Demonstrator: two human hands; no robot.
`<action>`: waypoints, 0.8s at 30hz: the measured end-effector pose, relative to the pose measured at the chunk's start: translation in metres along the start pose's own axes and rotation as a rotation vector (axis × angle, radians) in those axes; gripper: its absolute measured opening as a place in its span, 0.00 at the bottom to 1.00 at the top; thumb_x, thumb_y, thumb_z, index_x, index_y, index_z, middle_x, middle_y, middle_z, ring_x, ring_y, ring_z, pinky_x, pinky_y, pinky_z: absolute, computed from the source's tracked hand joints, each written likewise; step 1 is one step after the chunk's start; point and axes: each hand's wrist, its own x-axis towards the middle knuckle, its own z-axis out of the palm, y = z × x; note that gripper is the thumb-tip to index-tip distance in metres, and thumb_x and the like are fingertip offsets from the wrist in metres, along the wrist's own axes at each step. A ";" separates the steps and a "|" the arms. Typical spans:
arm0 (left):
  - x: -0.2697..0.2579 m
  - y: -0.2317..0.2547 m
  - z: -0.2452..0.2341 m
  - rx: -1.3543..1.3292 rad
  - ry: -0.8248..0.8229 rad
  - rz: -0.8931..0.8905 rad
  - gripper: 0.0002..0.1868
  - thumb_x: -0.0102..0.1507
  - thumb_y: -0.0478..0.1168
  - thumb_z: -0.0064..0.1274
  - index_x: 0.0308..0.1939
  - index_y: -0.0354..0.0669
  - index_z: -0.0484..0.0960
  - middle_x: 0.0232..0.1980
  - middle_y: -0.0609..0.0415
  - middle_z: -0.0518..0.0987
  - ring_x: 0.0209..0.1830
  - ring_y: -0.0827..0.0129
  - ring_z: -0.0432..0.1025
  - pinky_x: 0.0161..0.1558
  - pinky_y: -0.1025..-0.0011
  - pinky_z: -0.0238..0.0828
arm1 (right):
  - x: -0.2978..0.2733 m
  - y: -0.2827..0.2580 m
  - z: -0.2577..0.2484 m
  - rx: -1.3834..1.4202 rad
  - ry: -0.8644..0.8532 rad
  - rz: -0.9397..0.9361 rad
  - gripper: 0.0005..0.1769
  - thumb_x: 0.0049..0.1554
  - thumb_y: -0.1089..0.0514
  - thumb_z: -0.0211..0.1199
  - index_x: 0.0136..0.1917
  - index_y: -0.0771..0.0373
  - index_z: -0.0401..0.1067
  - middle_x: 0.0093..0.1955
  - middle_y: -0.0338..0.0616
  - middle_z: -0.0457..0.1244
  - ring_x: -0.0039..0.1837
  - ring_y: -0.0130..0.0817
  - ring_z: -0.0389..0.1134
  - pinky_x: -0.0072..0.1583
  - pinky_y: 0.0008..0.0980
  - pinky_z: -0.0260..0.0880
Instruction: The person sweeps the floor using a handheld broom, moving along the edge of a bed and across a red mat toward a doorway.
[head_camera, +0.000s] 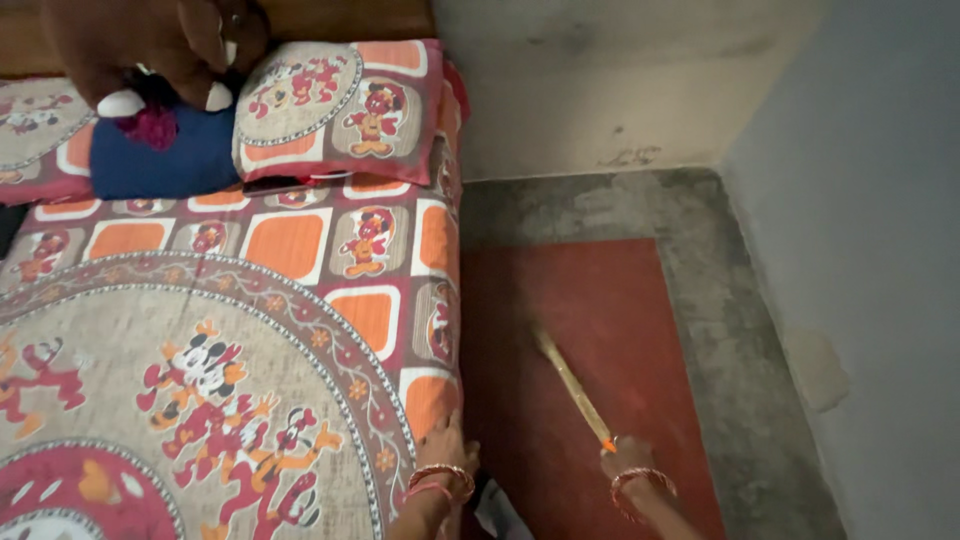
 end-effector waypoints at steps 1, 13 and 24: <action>0.005 0.003 -0.004 0.002 0.002 -0.004 0.38 0.64 0.49 0.57 0.74 0.45 0.59 0.68 0.47 0.70 0.70 0.53 0.66 0.70 0.56 0.62 | -0.002 -0.007 -0.010 0.055 0.001 0.048 0.16 0.60 0.53 0.61 0.58 0.59 0.79 0.44 0.51 0.74 0.41 0.40 0.78 0.43 0.41 0.78; 0.061 0.050 -0.049 0.040 -0.116 0.033 0.40 0.68 0.49 0.54 0.78 0.47 0.52 0.80 0.51 0.56 0.80 0.59 0.52 0.79 0.58 0.48 | -0.005 -0.106 0.007 -0.217 -0.231 -0.158 0.13 0.64 0.54 0.57 0.61 0.53 0.75 0.47 0.45 0.70 0.46 0.37 0.74 0.47 0.39 0.75; 0.091 0.046 -0.072 0.079 -0.156 0.009 0.41 0.68 0.50 0.54 0.79 0.48 0.50 0.80 0.51 0.56 0.80 0.61 0.53 0.80 0.56 0.47 | 0.057 -0.063 -0.035 0.211 -0.084 0.293 0.18 0.64 0.49 0.58 0.60 0.63 0.75 0.46 0.48 0.73 0.41 0.34 0.74 0.44 0.38 0.74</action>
